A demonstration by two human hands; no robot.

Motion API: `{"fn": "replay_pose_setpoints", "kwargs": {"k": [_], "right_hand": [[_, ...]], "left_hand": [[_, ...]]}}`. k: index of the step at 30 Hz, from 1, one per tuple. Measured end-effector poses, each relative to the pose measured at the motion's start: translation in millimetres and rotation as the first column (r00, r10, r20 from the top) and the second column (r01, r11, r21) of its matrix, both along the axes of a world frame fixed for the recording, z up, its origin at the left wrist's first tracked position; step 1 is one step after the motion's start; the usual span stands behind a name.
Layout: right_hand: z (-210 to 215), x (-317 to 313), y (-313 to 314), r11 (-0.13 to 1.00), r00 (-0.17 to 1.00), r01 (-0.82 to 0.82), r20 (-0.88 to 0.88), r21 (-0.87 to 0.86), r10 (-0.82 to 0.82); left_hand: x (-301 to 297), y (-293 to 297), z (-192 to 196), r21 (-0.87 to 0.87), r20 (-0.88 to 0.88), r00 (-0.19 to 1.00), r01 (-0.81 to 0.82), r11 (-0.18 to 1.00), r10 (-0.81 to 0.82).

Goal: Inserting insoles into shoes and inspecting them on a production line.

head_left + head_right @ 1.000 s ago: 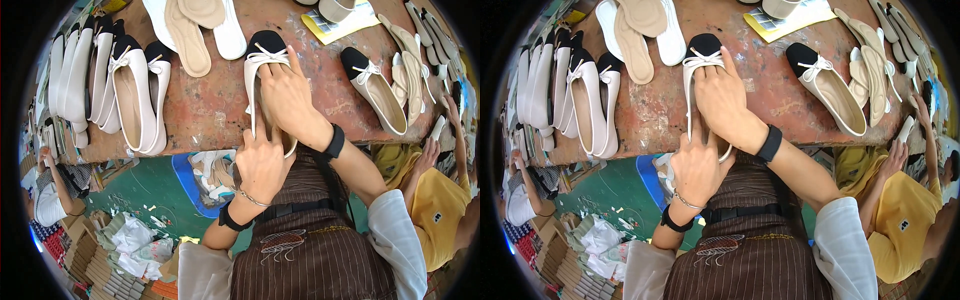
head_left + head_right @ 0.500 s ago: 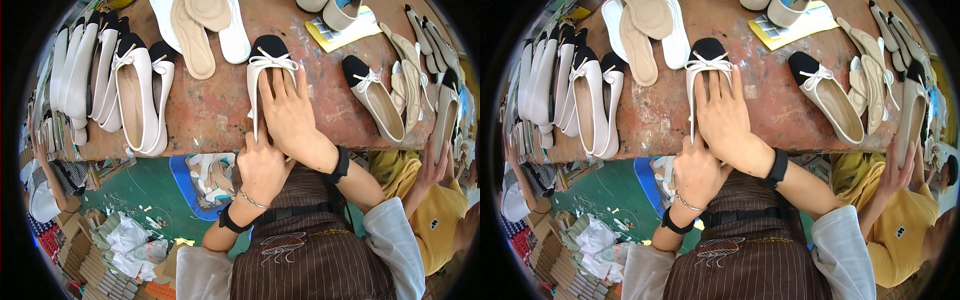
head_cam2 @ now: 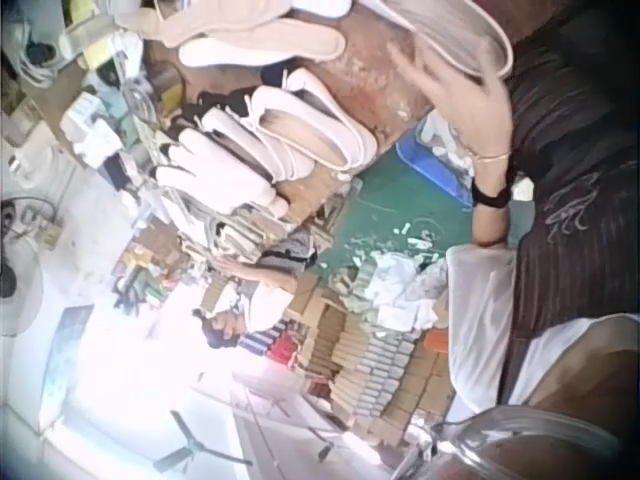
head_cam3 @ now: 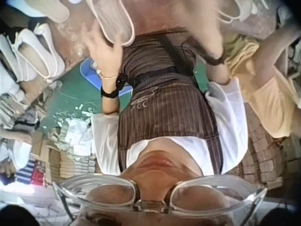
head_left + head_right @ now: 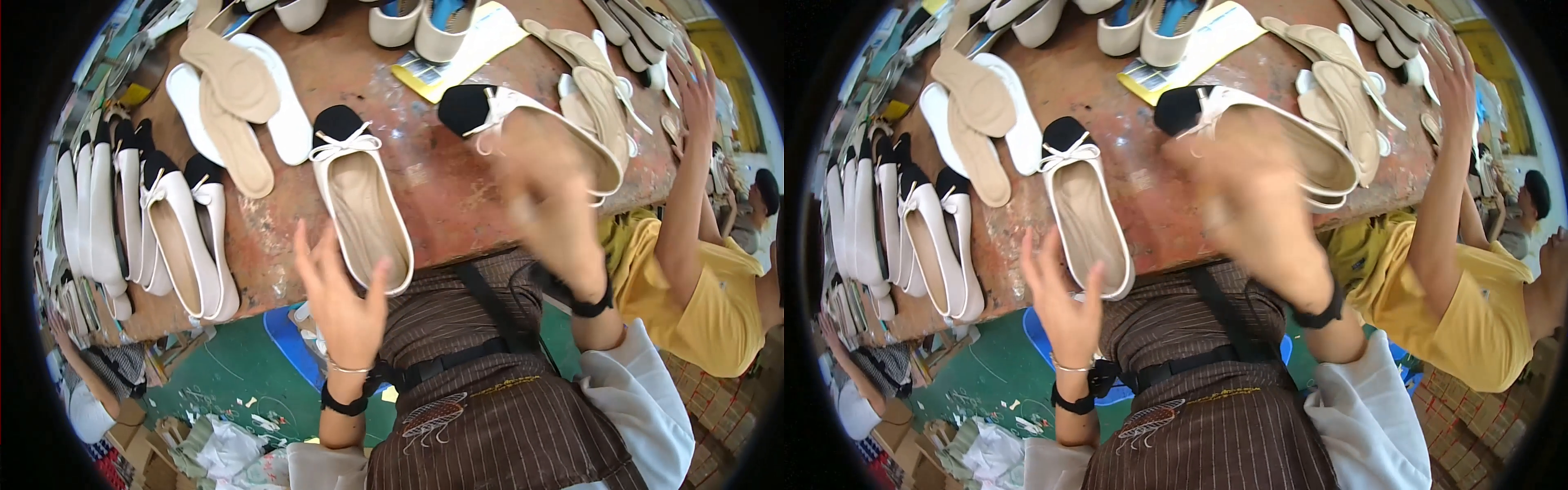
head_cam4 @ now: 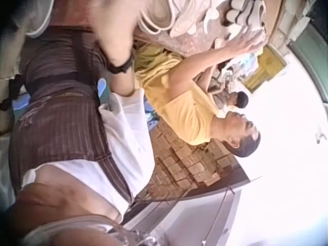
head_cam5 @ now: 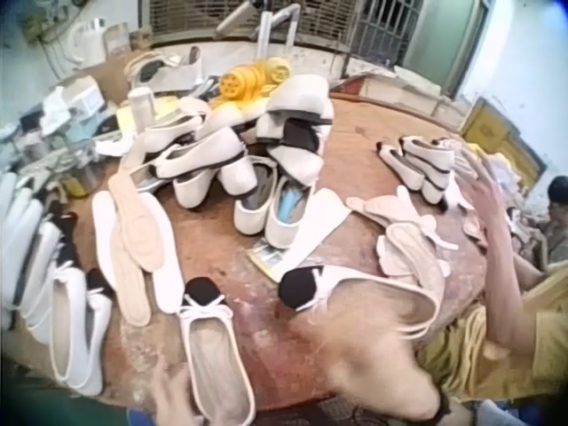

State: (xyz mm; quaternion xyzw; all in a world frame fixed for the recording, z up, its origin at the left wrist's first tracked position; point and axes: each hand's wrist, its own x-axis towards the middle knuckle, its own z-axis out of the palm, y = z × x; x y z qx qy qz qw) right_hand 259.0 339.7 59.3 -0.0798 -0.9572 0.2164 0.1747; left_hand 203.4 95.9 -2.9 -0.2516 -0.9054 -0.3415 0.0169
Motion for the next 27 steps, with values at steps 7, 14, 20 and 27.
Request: {"fn": "replay_pose_setpoints", "kwargs": {"k": [7, 14, 20, 27], "right_hand": [[-3.2, 41.7, 106.5, 0.904, 0.846, 0.391, 0.318, 0.173, -0.427], [-29.6, 61.7, 120.0, 0.93, 0.912, 0.363, 0.182, 0.059, -0.368], [-18.5, 90.0, 119.4, 0.951, 0.858, 0.304, 0.418, 0.055, -0.298], [3.0, 68.6, 61.0, 0.399, 0.902, 0.429, 0.363, -0.811, -0.232]], "left_hand": [[-37.8, -9.9, -28.7, 0.329, 0.787, 0.605, -0.243, 0.913, -0.123], [-16.0, -7.2, 5.4, 0.441, 0.876, 0.219, -0.723, 0.532, -0.43], [-7.9, 8.1, 6.1, 0.536, 0.841, 0.356, -0.654, 0.534, -0.407], [8.1, 18.3, 2.3, 0.642, 0.706, 0.654, -0.427, 0.637, -0.273]]}}
